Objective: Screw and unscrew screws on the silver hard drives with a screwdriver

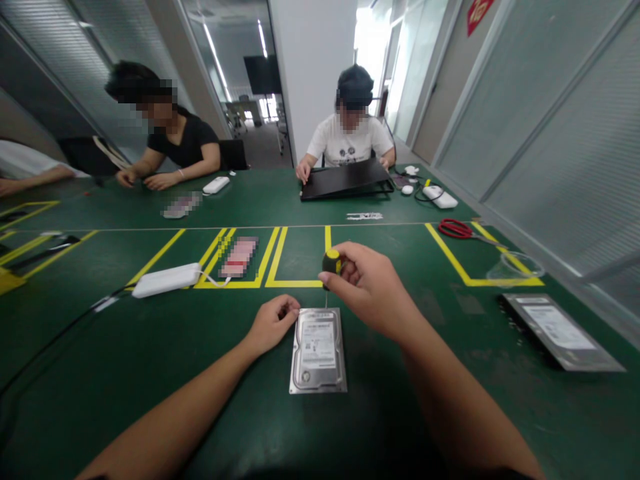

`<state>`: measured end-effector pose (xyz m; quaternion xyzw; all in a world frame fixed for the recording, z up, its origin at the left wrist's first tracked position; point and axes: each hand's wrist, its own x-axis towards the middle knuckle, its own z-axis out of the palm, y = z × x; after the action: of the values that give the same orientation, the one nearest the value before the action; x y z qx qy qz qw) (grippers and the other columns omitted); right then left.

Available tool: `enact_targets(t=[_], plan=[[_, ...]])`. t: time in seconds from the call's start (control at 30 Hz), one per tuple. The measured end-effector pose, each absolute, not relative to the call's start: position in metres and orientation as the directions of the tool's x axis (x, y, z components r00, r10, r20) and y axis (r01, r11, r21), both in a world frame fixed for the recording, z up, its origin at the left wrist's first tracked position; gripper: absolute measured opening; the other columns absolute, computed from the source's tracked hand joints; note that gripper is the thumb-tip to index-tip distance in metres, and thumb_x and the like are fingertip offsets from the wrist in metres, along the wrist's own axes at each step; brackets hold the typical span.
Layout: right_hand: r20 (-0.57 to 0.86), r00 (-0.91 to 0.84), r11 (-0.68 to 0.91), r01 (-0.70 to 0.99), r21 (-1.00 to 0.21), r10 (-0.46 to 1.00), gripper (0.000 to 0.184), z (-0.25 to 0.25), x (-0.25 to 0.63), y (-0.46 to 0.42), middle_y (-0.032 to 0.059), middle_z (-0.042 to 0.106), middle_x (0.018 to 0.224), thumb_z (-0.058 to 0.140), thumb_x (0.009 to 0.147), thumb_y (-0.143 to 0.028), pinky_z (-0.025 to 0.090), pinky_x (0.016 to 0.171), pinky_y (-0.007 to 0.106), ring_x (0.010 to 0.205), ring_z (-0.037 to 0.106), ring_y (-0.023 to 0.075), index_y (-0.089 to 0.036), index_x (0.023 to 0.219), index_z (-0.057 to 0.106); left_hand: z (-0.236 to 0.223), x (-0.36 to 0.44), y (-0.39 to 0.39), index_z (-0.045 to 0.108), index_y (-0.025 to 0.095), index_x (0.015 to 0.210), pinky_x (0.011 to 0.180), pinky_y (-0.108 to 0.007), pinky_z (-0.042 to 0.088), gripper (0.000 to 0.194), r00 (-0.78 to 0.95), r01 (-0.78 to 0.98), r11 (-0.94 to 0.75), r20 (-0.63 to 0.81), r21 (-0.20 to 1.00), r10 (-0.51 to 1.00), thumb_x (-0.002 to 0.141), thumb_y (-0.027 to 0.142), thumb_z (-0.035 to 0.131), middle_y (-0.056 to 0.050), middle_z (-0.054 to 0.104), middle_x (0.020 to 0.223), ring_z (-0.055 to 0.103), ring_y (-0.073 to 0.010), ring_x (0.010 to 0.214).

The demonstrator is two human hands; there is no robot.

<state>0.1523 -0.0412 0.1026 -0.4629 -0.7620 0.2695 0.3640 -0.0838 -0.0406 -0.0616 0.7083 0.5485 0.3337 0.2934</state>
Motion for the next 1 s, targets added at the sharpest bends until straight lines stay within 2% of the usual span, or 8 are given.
enact_targets(t=[0.13,0.37,0.53,0.73,1.0], plan=[[0.357,-0.346,0.492,0.499,-0.713,0.868,0.02,0.107,0.137,-0.038,0.0008,0.061,0.079,0.061,0.085,-0.035,0.041,0.06,0.024,0.065,0.051,0.0103,-0.018,0.096,0.063,-0.06,-0.083,-0.041,0.063,0.017,0.084,0.062,-0.023,0.041,0.009,0.173,0.587,-0.225,0.15,0.778,0.973,0.083,0.021,0.055,0.0,0.063,0.077,0.056,-0.0133,0.069],[0.386,-0.378,0.535,0.478,-0.697,0.841,0.019,0.104,0.126,-0.035,0.0001,0.06,0.076,0.057,0.089,-0.035,0.038,0.062,0.025,0.066,0.051,0.011,-0.018,0.096,0.063,-0.062,-0.084,-0.041,0.062,0.017,0.084,0.063,-0.023,0.041,0.008,0.172,0.581,-0.234,0.163,0.78,0.971,0.084,0.021,0.055,0.0,0.062,0.075,0.055,-0.0133,0.068],[0.364,-0.39,0.522,0.462,-0.717,0.846,0.022,0.101,0.125,-0.036,0.0008,0.063,0.078,0.051,0.093,-0.036,0.038,0.064,0.025,0.069,0.054,0.0116,-0.018,0.095,0.063,-0.064,-0.084,-0.041,0.062,0.017,0.085,0.063,-0.023,0.042,0.007,0.177,0.575,-0.24,0.168,0.782,0.97,0.083,0.019,0.056,0.001,0.062,0.076,0.056,-0.0131,0.069],[0.351,-0.371,0.499,0.468,-0.729,0.86,0.021,0.093,0.122,-0.034,-0.0014,0.063,0.071,0.051,0.093,-0.038,0.037,0.061,0.025,0.063,0.056,0.0106,-0.019,0.097,0.061,-0.062,-0.087,-0.041,0.063,0.016,0.092,0.068,-0.024,0.045,0.011,0.204,0.546,-0.252,0.165,0.799,0.965,0.082,0.018,0.056,-0.002,0.064,0.084,0.058,-0.0137,0.073],[0.386,-0.366,0.523,0.443,-0.728,0.847,0.024,0.068,0.113,-0.026,0.0007,0.065,0.078,0.05,0.093,-0.037,0.042,0.068,0.027,0.07,0.06,0.0131,-0.019,0.107,0.058,-0.059,-0.092,-0.041,0.063,0.016,0.097,0.068,-0.025,0.045,0.016,0.25,0.548,-0.289,0.177,0.785,0.952,0.083,0.019,0.057,-0.003,0.064,0.09,0.059,-0.0139,0.076]])
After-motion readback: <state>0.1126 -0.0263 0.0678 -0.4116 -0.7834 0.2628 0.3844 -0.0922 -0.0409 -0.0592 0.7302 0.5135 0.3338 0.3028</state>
